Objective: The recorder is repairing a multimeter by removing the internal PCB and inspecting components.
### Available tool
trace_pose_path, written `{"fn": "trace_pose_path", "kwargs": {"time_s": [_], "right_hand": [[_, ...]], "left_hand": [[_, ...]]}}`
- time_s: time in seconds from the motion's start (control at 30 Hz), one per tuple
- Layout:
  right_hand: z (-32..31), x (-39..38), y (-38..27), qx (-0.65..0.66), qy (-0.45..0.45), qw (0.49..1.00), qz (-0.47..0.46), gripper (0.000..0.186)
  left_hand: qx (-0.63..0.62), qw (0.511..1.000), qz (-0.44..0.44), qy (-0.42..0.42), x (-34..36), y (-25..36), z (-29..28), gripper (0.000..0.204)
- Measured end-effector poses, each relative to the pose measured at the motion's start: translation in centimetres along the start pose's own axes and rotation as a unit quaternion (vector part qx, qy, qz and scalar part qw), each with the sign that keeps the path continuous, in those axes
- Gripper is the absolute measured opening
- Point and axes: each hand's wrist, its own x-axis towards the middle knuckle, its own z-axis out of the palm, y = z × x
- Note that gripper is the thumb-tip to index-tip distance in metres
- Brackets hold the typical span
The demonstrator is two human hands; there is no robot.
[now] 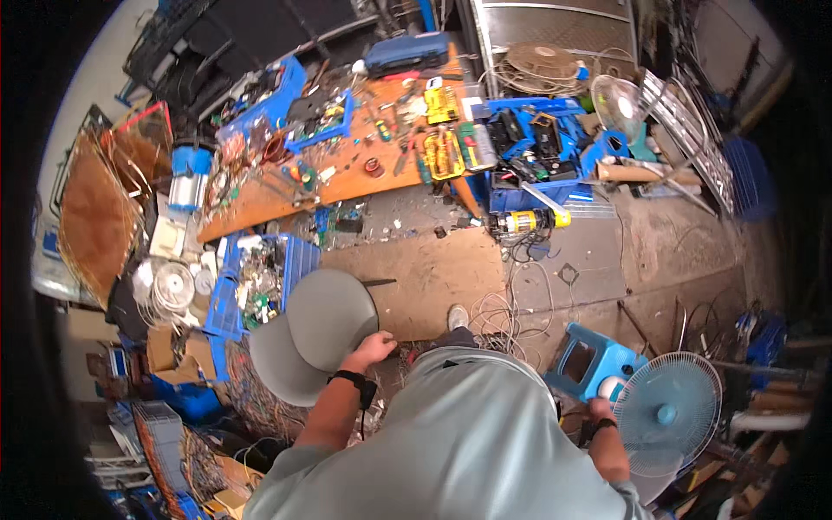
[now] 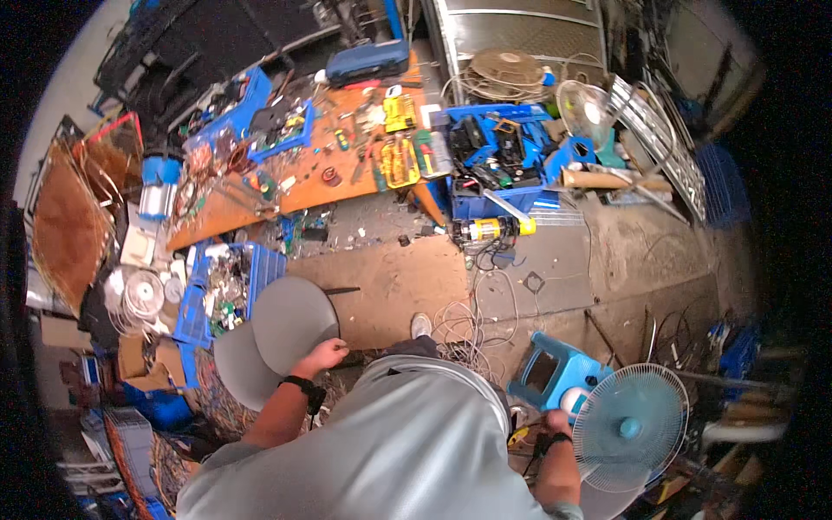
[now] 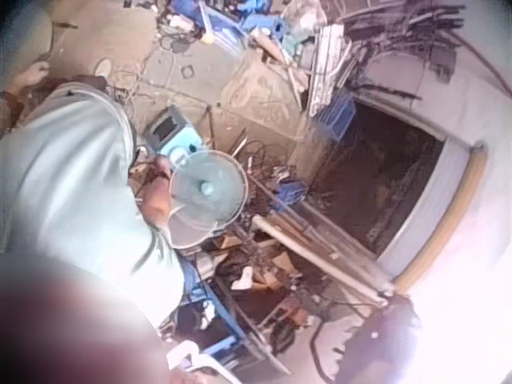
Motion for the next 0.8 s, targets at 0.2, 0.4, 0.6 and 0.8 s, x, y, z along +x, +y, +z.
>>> {"fn": "trace_pose_path", "kwargs": {"time_s": [0.2,0.4,0.6,0.8], "right_hand": [[-14.8,19.0,-25.4,0.351,0.029,0.907,0.232,0.017],[-18.3,31.9,-45.4,0.069,-0.062,0.994,0.054,0.034],[-20.8,45.2,-59.7,-0.063,-0.040,0.993,-0.089,0.040],[-20.5,65.2,-69.2,-0.121,0.033,0.987,-0.103,0.055]], "left_hand": [[-0.010,0.996,-0.080,0.035,2.4,-6.5,-5.2,0.052],[-0.160,0.973,-0.139,0.088,1.3,-9.8,-5.6,0.048],[-0.301,0.940,-0.139,0.080,1.4,-16.8,2.3,0.041],[-0.499,0.829,-0.250,0.004,-0.1,-21.1,3.4,0.034]]}}
